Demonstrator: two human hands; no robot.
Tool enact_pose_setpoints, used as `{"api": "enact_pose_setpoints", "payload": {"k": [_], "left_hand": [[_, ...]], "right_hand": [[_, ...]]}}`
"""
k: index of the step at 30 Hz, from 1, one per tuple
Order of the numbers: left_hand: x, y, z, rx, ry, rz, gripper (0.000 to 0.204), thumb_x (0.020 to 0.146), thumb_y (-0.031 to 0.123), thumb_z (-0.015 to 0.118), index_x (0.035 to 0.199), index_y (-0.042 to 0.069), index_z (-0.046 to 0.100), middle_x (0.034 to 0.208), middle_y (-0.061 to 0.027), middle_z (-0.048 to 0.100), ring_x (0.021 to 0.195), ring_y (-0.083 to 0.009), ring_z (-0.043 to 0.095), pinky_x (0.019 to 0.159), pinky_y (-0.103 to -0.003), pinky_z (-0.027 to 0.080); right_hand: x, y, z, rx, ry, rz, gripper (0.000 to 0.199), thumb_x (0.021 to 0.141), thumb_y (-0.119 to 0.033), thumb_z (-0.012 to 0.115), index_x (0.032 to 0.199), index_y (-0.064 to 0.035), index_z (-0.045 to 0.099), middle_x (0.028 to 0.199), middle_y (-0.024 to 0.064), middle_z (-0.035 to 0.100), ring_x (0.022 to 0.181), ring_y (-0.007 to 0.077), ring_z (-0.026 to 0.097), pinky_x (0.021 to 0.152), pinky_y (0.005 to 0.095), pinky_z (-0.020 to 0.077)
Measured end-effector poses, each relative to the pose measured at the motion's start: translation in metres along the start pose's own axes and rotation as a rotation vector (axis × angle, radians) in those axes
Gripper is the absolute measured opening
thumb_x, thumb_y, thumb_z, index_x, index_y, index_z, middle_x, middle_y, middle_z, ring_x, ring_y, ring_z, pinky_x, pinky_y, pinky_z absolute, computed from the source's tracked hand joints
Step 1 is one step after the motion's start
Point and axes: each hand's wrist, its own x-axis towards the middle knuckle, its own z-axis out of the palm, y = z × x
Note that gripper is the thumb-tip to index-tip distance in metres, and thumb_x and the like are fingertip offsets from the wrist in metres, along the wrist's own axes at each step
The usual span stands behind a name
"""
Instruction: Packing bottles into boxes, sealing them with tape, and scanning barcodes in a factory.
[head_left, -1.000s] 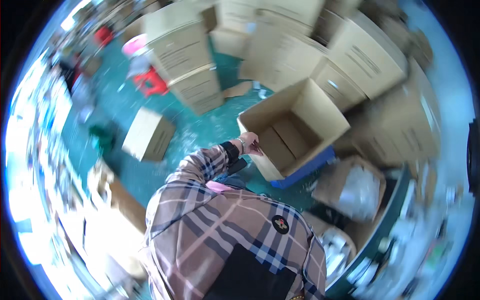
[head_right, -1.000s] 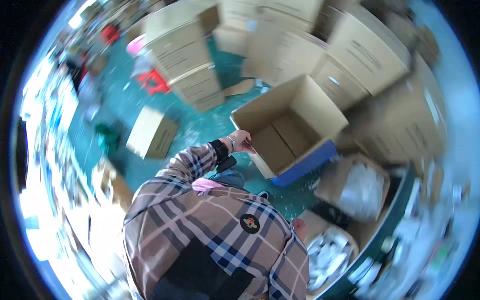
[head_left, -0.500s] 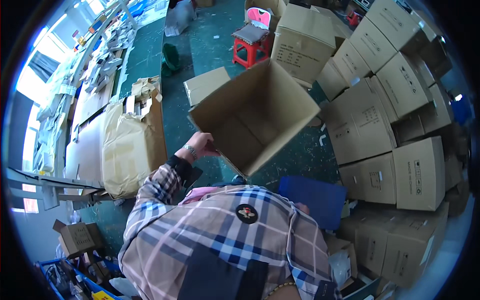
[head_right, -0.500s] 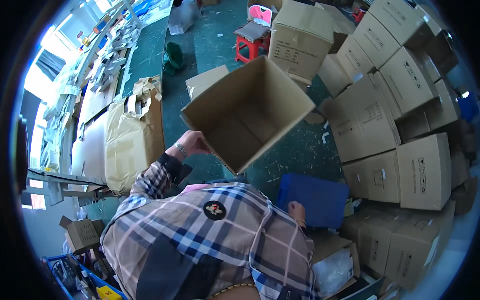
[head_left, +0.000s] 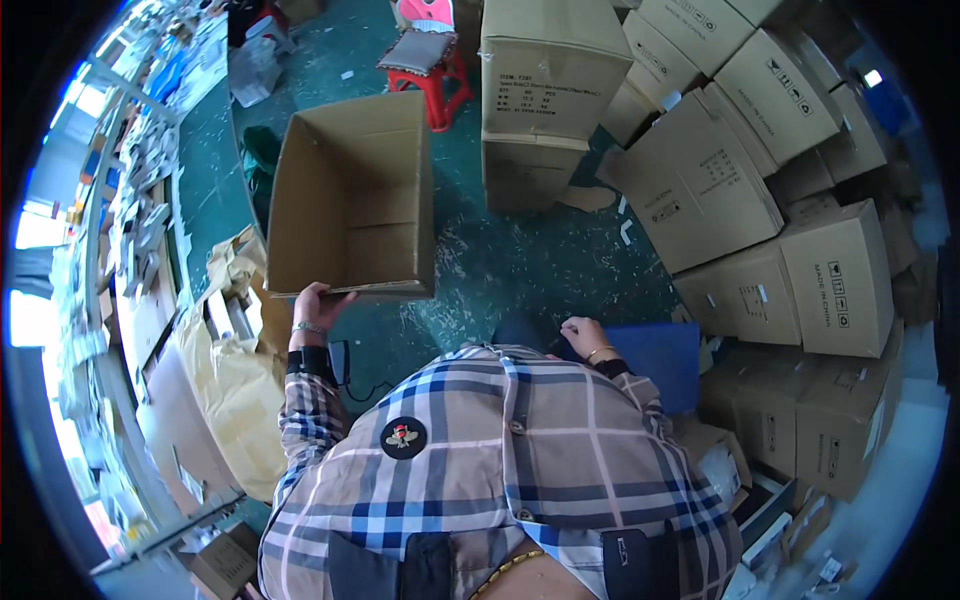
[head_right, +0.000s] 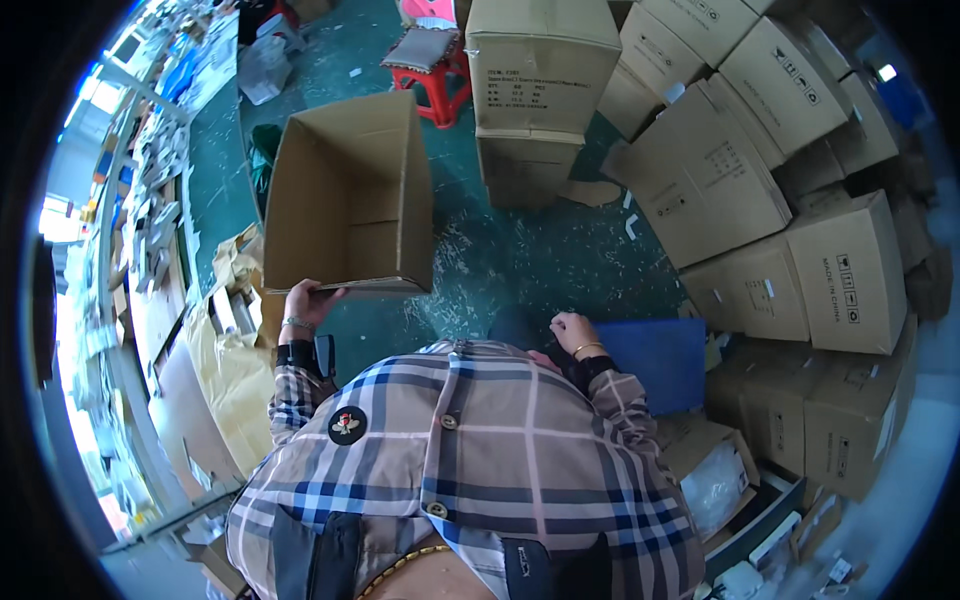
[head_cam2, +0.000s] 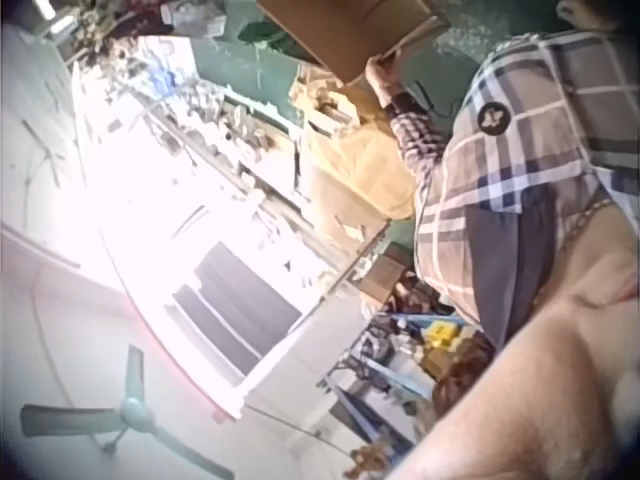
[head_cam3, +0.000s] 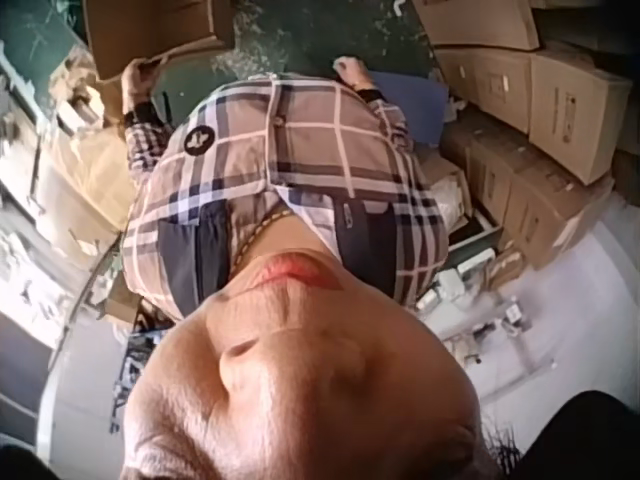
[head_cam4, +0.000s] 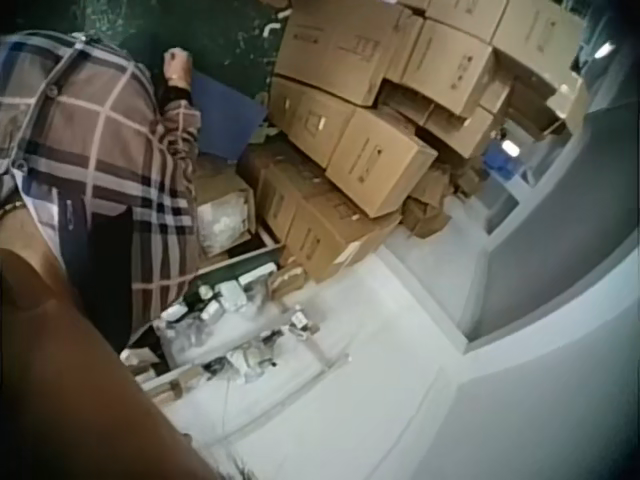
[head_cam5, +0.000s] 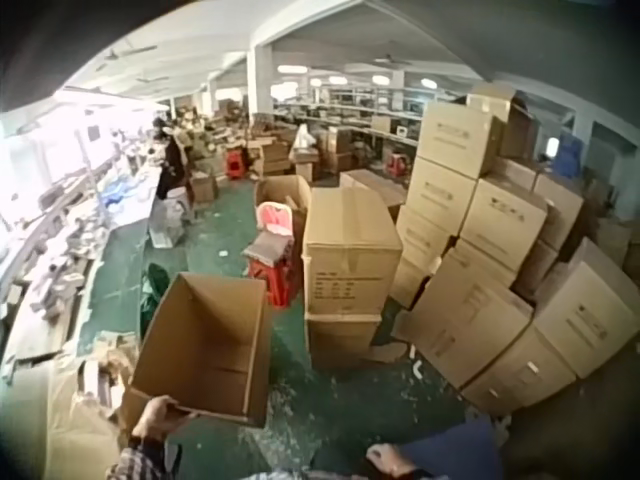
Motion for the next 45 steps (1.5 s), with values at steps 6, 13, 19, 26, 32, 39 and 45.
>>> {"api": "enact_pose_setpoints", "payload": {"k": [6, 13, 19, 26, 32, 39, 45], "left_hand": [[0.100, 0.097, 0.005, 0.121, 0.005, 0.055, 0.027, 0.091, 0.015, 0.052, 0.112, -0.003, 0.053, 0.117, -0.0247, 0.062, 0.099, -0.0451, 0.066, 0.087, -0.064, 0.058], [0.223, 0.088, 0.035, 0.658, 0.369, -0.021, 0.069, 0.086, 0.045, 0.073, 0.141, 0.009, 0.053, 0.139, -0.0168, 0.054, 0.115, -0.0408, 0.059, 0.079, -0.056, 0.058], [0.304, 0.062, -0.002, 0.335, 0.654, 0.308, 0.023, 0.084, 0.007, 0.061, 0.103, -0.003, 0.065, 0.100, -0.0201, 0.070, 0.084, -0.0407, 0.072, 0.064, -0.056, 0.060], [0.312, 0.212, -0.006, 1.017, 0.560, 0.194, 0.021, 0.085, 0.016, 0.068, 0.100, 0.001, 0.073, 0.094, -0.0131, 0.076, 0.081, -0.0234, 0.074, 0.069, -0.039, 0.060], [0.332, 0.302, -0.119, 0.929, 0.467, 0.259, 0.027, 0.089, 0.011, 0.065, 0.114, 0.003, 0.067, 0.105, -0.0101, 0.074, 0.088, -0.0216, 0.073, 0.075, -0.036, 0.059], [0.398, 0.280, -0.140, 1.252, 0.693, 0.392, 0.049, 0.078, 0.039, 0.077, 0.115, 0.008, 0.071, 0.111, -0.0200, 0.072, 0.108, -0.0381, 0.068, 0.090, -0.043, 0.056], [0.367, 0.281, -0.100, 1.237, 0.812, 0.320, 0.041, 0.084, 0.026, 0.072, 0.121, 0.007, 0.068, 0.117, -0.0229, 0.069, 0.113, -0.0405, 0.064, 0.095, -0.046, 0.053]], "right_hand": [[0.086, 0.012, -0.021, -0.021, -0.119, 0.031, 0.018, 0.084, -0.022, 0.073, 0.094, -0.0078, 0.076, 0.092, 0.0158, 0.074, 0.089, 0.0365, 0.071, 0.080, 0.0435, 0.0564], [0.230, -0.034, -0.063, -0.188, -0.248, -0.027, 0.018, 0.086, -0.021, 0.072, 0.097, -0.0073, 0.076, 0.093, 0.0152, 0.075, 0.089, 0.0316, 0.073, 0.081, 0.0401, 0.0577], [0.339, -0.123, -0.066, -0.209, -0.312, -0.277, 0.019, 0.087, -0.020, 0.070, 0.099, -0.0070, 0.075, 0.092, 0.0165, 0.074, 0.090, 0.0334, 0.072, 0.081, 0.0405, 0.0565], [0.443, -0.232, -0.054, -0.055, -0.334, -0.416, 0.019, 0.090, -0.026, 0.066, 0.097, -0.0095, 0.073, 0.096, 0.0181, 0.072, 0.092, 0.0395, 0.068, 0.080, 0.0474, 0.0547], [0.536, -0.370, -0.005, 0.221, -0.122, -0.401, 0.042, 0.100, -0.043, 0.057, 0.119, -0.0064, 0.065, 0.100, 0.0200, 0.071, 0.096, 0.0412, 0.067, 0.082, 0.0470, 0.0533], [0.635, -0.493, 0.017, 0.064, -0.121, -0.469, 0.067, 0.098, -0.050, 0.058, 0.142, -0.0003, 0.046, 0.103, 0.0170, 0.073, 0.098, 0.0394, 0.068, 0.086, 0.0475, 0.0521], [0.673, -0.554, 0.031, -0.302, -0.471, -0.581, 0.093, 0.092, -0.051, 0.064, 0.158, -0.0075, 0.016, 0.093, 0.0176, 0.073, 0.090, 0.0403, 0.070, 0.081, 0.0503, 0.0541]]}}
